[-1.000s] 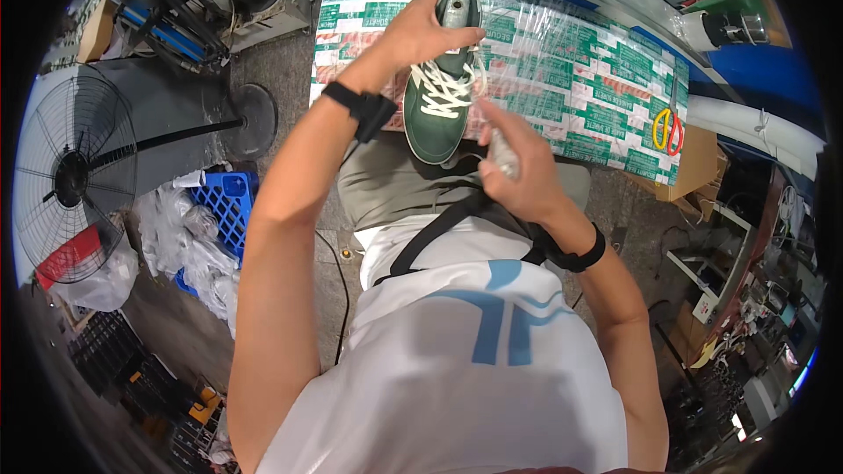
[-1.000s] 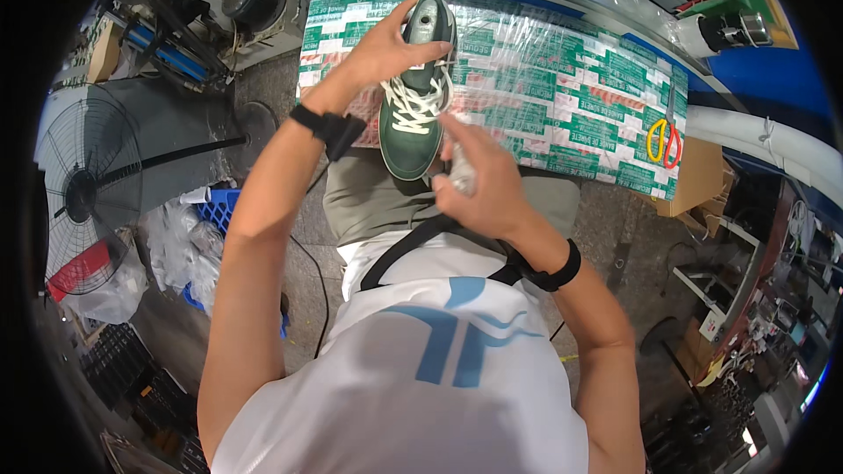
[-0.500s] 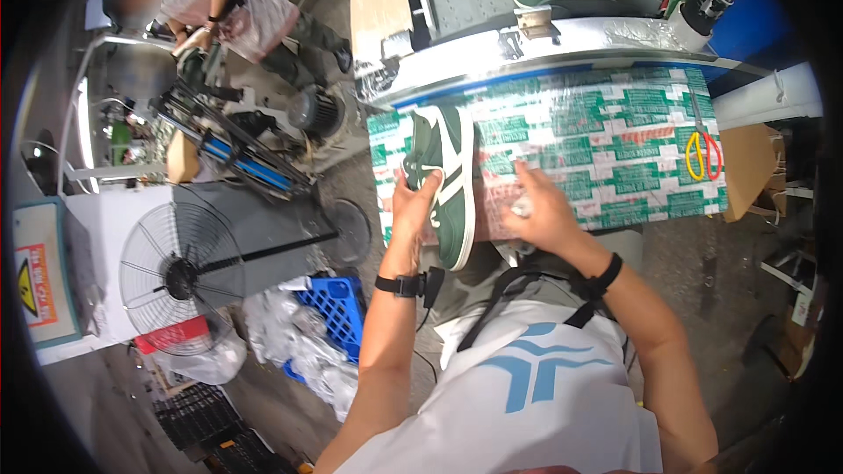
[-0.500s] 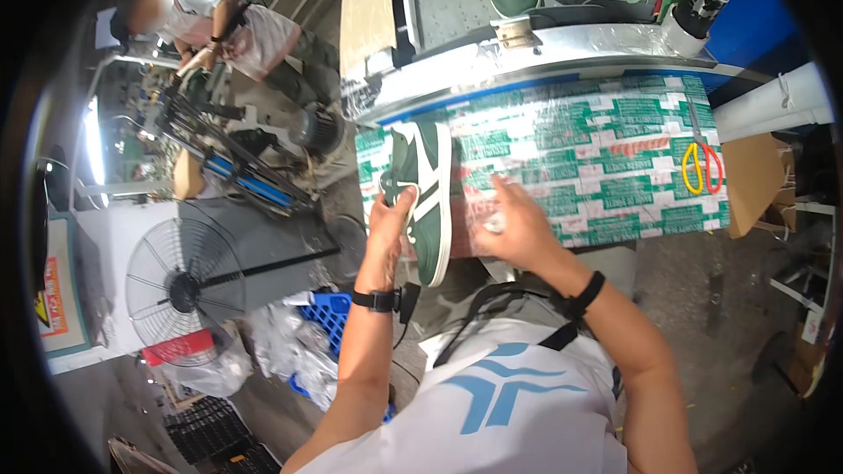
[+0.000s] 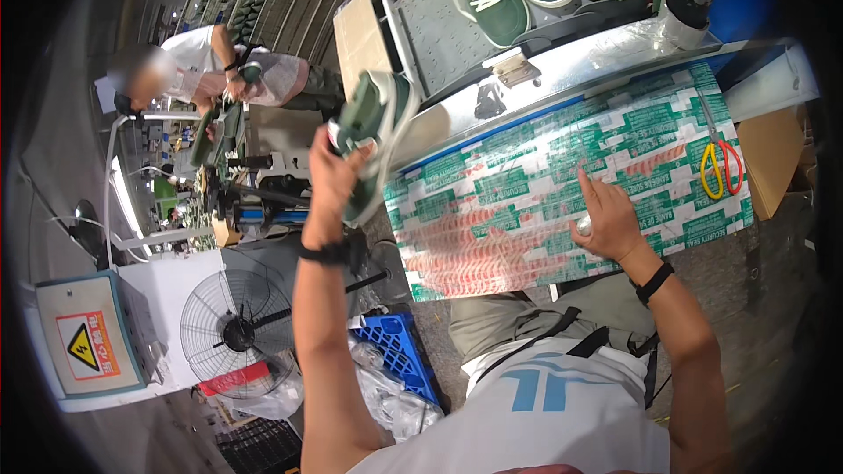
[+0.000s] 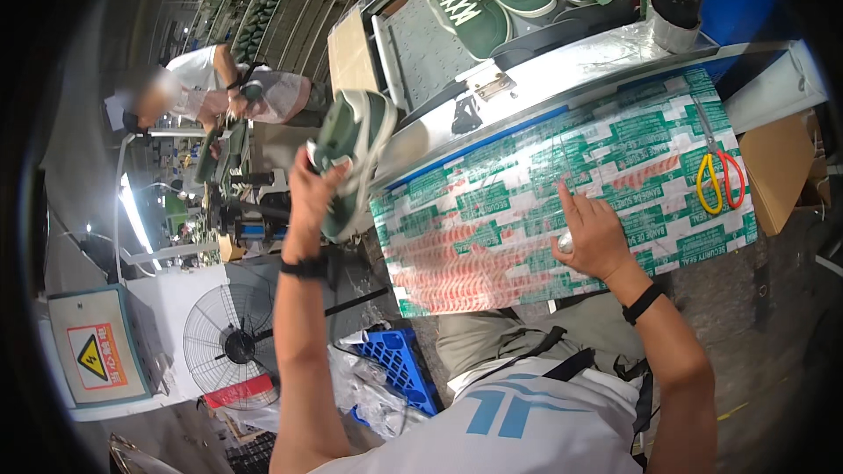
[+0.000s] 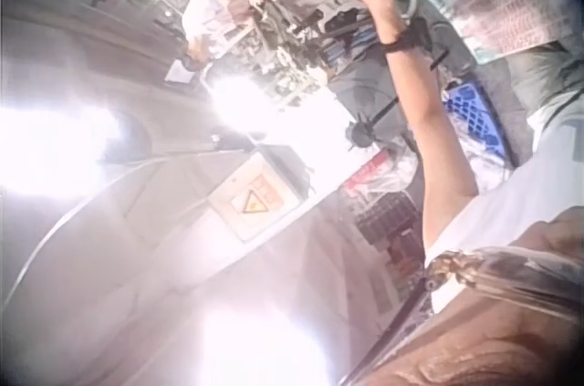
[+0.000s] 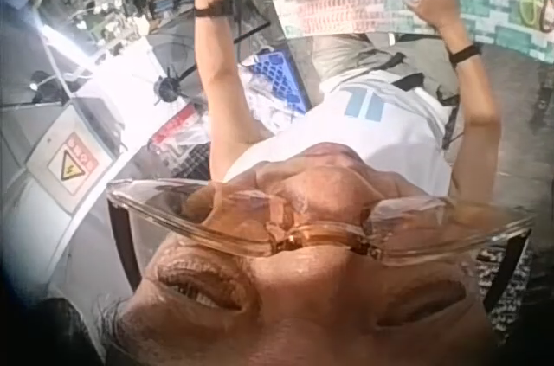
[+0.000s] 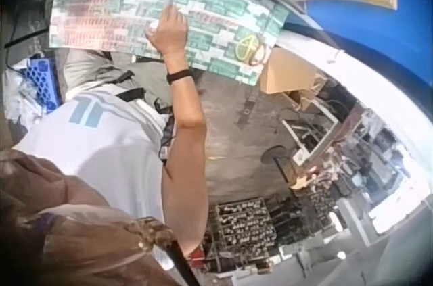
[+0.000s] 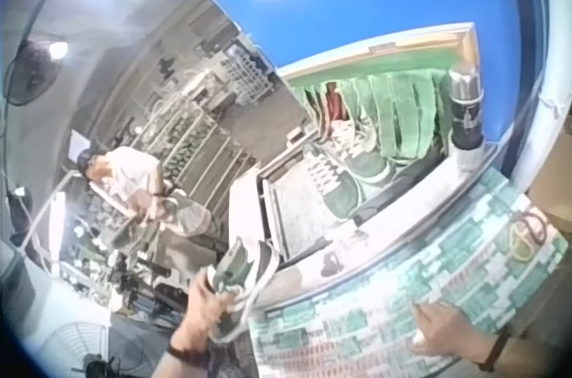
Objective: Inspecting green and white sneakers at a quality control station.
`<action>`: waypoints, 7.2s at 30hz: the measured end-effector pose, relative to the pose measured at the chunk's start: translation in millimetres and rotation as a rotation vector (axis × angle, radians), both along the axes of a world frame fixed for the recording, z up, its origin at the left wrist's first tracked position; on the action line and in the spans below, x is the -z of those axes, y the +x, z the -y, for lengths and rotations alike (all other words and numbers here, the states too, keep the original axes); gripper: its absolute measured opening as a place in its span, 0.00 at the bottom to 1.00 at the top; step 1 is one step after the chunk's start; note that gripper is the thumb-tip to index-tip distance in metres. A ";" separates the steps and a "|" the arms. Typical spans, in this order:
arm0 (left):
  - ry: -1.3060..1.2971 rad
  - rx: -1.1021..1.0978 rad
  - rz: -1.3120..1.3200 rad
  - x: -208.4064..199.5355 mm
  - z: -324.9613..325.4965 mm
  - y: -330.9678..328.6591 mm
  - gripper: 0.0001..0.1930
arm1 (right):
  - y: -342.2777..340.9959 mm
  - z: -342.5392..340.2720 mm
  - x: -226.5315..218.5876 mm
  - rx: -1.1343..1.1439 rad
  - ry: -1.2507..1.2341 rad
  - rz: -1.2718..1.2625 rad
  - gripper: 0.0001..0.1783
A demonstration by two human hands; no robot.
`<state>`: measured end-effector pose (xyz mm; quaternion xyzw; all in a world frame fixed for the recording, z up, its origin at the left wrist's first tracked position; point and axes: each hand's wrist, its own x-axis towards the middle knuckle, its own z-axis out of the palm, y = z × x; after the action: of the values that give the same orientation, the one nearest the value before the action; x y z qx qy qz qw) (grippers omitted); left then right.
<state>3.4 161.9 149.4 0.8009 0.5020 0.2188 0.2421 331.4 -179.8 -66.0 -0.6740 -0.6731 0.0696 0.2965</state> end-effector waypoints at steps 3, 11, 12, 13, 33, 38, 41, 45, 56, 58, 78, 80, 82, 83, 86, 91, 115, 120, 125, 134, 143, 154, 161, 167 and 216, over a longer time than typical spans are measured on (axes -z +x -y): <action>0.066 0.059 -0.120 3.6 -95.2 33.7 0.29 | 3.6 -2.1 -4.1 0.014 0.110 0.088 0.54; 0.458 0.049 -0.424 66.9 -178.4 75.1 0.41 | 6.5 -1.0 1.2 -0.010 0.073 0.049 0.56; 0.904 0.156 -0.483 81.6 -162.5 101.3 0.41 | 10.0 -2.7 0.8 0.005 0.061 0.045 0.56; 0.733 0.205 -0.315 85.3 -132.8 151.6 0.40 | 13.8 -0.3 -0.9 0.018 0.053 0.046 0.55; -0.610 -0.025 0.280 72.2 -144.0 296.2 0.29 | 12.9 -3.1 -1.9 -0.015 0.080 0.030 0.52; -0.301 0.087 -0.052 26.8 -89.8 267.1 0.41 | 10.1 -1.5 -1.9 -0.007 0.103 0.030 0.52; -0.403 -0.020 0.024 8.2 -79.1 242.6 0.34 | 5.6 -2.7 -2.3 -0.031 0.083 -0.017 0.52; -0.431 0.014 0.308 -22.9 -3.3 193.3 0.32 | 2.7 2.5 0.3 -0.017 0.117 -0.039 0.52; -0.519 -0.214 0.525 11.9 237.2 27.8 0.34 | 2.2 6.3 -4.8 -0.052 0.093 -0.069 0.53; -0.451 -0.286 0.552 45.5 248.4 27.2 0.34 | -0.8 2.2 -4.0 0.022 0.132 -0.097 0.54; -0.206 -0.006 0.119 151.2 232.0 -73.9 0.19 | -122.4 38.4 -69.6 -0.170 -0.249 -0.975 0.34; -0.422 -0.145 0.033 152.3 212.1 -105.2 0.17 | -132.6 31.5 -79.6 -0.257 -0.295 -0.947 0.35; -0.361 -0.215 -0.094 139.8 187.8 -134.5 0.21 | -142.2 22.8 -91.5 -0.308 -0.272 -0.835 0.40; -0.362 -0.230 -0.089 142.7 177.3 -148.0 0.21 | -150.7 17.5 -103.6 -0.344 -0.233 -0.687 0.42; 0.022 -0.190 -0.231 145.4 161.2 -153.0 0.33 | -169.7 -1.1 -124.8 -0.377 -0.213 -0.443 0.48; -0.313 0.077 0.252 124.4 151.8 -41.3 0.46 | -175.5 -15.7 -109.6 -0.481 -0.037 0.106 0.52; -0.345 0.025 -0.069 144.0 140.5 20.7 0.54 | -165.8 0.7 -110.1 -0.279 -0.074 -0.183 0.47; -0.315 0.017 -0.107 153.9 136.1 18.7 0.46 | -137.0 10.7 -124.3 -0.432 -0.104 0.012 0.47; -0.311 0.025 -0.172 149.3 136.2 22.6 0.45 | -131.6 78.6 -160.1 -0.417 -0.301 -0.106 0.53; -0.266 0.014 -0.141 156.8 137.1 23.3 0.45 | -159.6 46.8 -131.1 -0.402 -0.011 -0.194 0.54; -0.317 0.036 -0.178 145.6 142.5 24.4 0.53 | -170.4 13.8 -104.7 -0.406 -0.040 -0.087 0.51; -0.290 0.035 -0.236 145.9 140.9 22.6 0.53 | -160.6 40.6 -131.2 -0.446 -0.214 -0.319 0.47; -0.329 0.074 -0.149 149.7 133.4 19.5 0.53 | -150.1 17.6 -120.2 -0.428 -0.090 -0.010 0.47; -0.253 0.088 -0.147 157.6 128.5 8.9 0.45 | -151.2 52.1 -129.8 -0.364 -0.271 -0.288 0.49; -0.320 0.045 -0.149 80.7 -140.7 291.6 0.68 | -6.1 9.5 -5.8 0.049 -0.022 -0.009 0.25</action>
<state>294.9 302.7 68.7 0.7771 0.5291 0.0705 0.3334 325.2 -189.3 -60.2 -0.6932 -0.6541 0.0729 0.2938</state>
